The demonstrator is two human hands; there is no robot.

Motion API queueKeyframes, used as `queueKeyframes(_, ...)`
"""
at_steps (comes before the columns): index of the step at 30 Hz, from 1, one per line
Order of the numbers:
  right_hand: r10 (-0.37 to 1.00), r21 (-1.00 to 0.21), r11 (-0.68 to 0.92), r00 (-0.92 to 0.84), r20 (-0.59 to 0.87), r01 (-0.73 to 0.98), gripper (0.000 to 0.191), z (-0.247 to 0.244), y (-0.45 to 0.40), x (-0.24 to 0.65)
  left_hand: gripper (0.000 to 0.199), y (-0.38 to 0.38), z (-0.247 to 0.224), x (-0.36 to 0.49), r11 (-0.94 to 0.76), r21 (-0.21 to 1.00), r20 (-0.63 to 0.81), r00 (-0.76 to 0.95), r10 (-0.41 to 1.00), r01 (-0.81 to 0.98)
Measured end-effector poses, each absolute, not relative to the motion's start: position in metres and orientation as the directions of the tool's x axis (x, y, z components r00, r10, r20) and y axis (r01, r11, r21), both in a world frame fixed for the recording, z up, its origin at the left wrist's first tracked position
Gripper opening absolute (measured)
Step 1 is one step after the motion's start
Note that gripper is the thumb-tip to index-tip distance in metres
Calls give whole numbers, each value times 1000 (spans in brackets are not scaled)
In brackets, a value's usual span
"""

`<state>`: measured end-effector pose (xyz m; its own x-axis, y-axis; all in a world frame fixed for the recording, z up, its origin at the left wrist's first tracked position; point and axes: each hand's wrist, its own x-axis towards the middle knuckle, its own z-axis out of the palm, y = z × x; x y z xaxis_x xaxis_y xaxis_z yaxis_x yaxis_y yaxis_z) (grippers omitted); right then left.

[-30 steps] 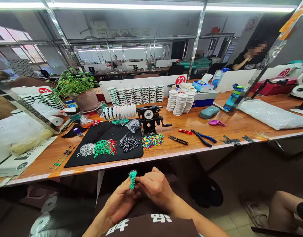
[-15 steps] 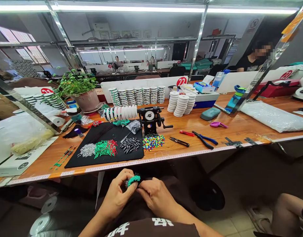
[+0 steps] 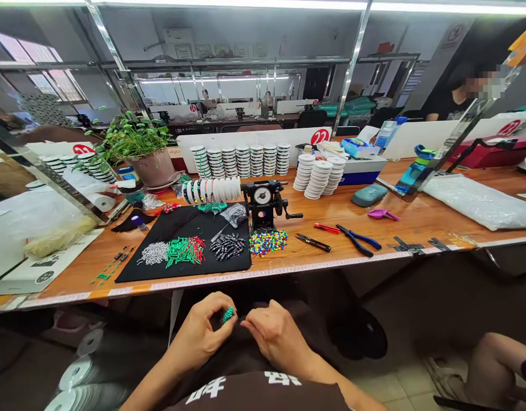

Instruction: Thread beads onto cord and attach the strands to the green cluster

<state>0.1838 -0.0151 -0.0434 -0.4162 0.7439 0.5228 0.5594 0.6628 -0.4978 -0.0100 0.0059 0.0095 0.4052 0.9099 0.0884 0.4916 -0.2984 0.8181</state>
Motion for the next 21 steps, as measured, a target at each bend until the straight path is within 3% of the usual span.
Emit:
queueKeyframes(3, 688, -340, 709, -500, 526, 617, 53, -46, -17, 183, 13, 7, 8, -9, -369, 767, 126, 441, 889, 524)
queueKeyframes(5, 691, -351, 711, -516, 506, 609, 56, -46, -17, 183, 18, 9, 7, -9, -394, 760, 134, 468, 874, 518)
queueKeyframes(7, 751, -493, 660, -463, 471, 567, 57, -44, -15, 183, 19, 14, 10, -14, -401, 766, 133, 486, 863, 502)
queueKeyframes(9, 868, -748, 487, -342, 360, 450, 54, -39, -13, 184, 13, 19, 17, -20, -362, 831, 131, 485, 865, 422)
queueKeyframes(10, 919, -869, 361, -287, 270, 337, 53, -37, -11, 184, 13, 22, 20, -24, -319, 884, 126, 481, 868, 343)
queueKeyframes(12, 963, -997, 68, -263, 56, 35, 55, -31, -9, 183, 38, 25, 26, -29, -193, 968, 91, 491, 866, 160)
queueKeyframes(14, 923, -949, -199, -371, -99, -243, 59, -27, -9, 181, 50, 26, 26, -29, -61, 997, 28, 531, 847, 44)
queueKeyframes(16, 836, -833, -408, -520, -175, -375, 61, -25, -11, 179, 42, 23, 23, -24, 63, 998, -48, 561, 827, -8)
queueKeyframes(18, 755, -753, -528, -623, -203, -393, 60, -24, -13, 176, 42, 18, 16, -16, 178, 980, -94, 584, 806, -88)
queueKeyframes(21, 707, -723, -584, -669, -228, -370, 59, -26, -13, 175, 45, 12, 7, -3, 288, 932, -104, 600, 793, -219)
